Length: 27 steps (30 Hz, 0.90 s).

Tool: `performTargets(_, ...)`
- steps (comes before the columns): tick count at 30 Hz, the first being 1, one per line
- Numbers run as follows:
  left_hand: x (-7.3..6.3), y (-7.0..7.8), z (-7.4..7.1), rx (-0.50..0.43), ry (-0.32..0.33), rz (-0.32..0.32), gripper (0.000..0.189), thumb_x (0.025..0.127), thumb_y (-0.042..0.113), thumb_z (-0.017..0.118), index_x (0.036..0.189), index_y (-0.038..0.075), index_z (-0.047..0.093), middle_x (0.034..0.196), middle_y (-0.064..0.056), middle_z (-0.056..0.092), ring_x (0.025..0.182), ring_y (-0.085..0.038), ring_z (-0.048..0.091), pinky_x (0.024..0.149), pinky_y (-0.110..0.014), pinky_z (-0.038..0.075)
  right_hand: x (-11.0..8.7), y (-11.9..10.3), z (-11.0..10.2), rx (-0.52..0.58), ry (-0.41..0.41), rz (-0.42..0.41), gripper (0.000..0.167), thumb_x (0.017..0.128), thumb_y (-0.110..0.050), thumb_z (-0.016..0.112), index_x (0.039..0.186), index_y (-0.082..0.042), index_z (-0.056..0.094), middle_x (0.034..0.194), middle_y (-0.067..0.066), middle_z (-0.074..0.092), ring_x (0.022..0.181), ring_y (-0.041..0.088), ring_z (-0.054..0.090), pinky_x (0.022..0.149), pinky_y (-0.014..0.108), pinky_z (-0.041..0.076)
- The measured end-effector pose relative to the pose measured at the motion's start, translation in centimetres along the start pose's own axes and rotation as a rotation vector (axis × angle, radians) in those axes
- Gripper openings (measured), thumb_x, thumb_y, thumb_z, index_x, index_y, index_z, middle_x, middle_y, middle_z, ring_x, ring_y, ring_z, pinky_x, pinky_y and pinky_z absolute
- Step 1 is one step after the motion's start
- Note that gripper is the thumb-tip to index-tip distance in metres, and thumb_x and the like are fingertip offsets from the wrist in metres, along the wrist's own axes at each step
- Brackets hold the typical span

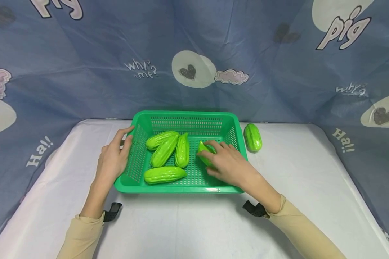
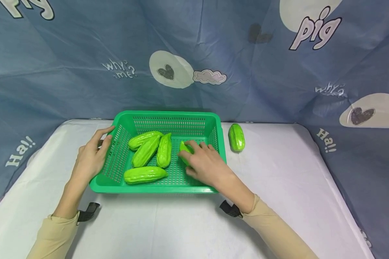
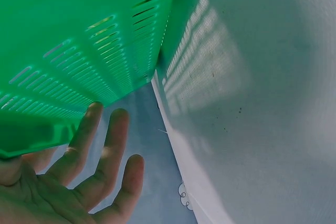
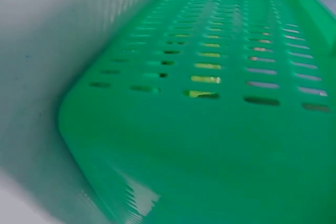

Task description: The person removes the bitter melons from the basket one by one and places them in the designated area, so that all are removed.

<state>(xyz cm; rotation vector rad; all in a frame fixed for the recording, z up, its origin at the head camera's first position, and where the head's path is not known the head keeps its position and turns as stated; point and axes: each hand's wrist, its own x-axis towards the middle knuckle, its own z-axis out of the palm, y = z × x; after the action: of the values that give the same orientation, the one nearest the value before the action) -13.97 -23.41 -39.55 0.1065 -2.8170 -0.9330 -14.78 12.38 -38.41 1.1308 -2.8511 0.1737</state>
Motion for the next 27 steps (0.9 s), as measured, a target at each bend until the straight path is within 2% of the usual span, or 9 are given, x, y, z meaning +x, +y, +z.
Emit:
performTargets(6,-0.1,0.0,0.0,0.001,-0.001,-0.007,0.052,0.118,0.050,0.033,0.165,0.033,0.044,0.140,-0.029,0.070,0.118,-0.053,0.072,0.081,-0.067,0.057,-0.3,0.5,-1.0,0.031,0.106,-0.008,0.043,0.100,-0.031,0.077,0.142,-0.026,0.069,0.156,0.013,0.057,0.116,0.035,0.067,0.102,0.052,0.057)
performTargets(13,-0.1,-0.1,0.1,-0.006,-0.001,-0.006,0.052,0.118,0.050,0.033,0.165,0.032,0.045,0.138,-0.028,0.071,0.117,-0.053,0.073,0.081,-0.068,0.057,-0.9,1.6,-2.6,0.036,0.144,0.043,0.046,0.100,-0.033,0.078,0.144,-0.026,0.068,0.156,0.012,0.056,0.127,0.037,0.067,0.096,0.055,0.060)
performTargets(21,0.0,0.0,0.0,-0.001,0.007,0.004,0.052,0.118,0.050,0.034,0.165,0.032,0.045,0.139,-0.029,0.070,0.115,-0.054,0.073,0.079,-0.067,0.058,-1.7,2.6,-3.9,0.031,0.186,0.103,0.047,0.099,-0.034,0.079,0.144,-0.025,0.068,0.157,0.015,0.056,0.124,0.043,0.069,0.102,0.060,0.055)
performTargets(27,0.0,0.1,0.0,0.000,0.007,0.008,0.052,0.118,0.050,0.034,0.165,0.032,0.045,0.138,-0.030,0.070,0.114,-0.054,0.073,0.077,-0.066,0.058,-2.1,3.3,-4.3,0.018,0.258,0.107,0.046,0.100,-0.035,0.077,0.144,-0.026,0.068,0.156,0.017,0.058,0.121,0.042,0.070,0.097,0.060,0.057)
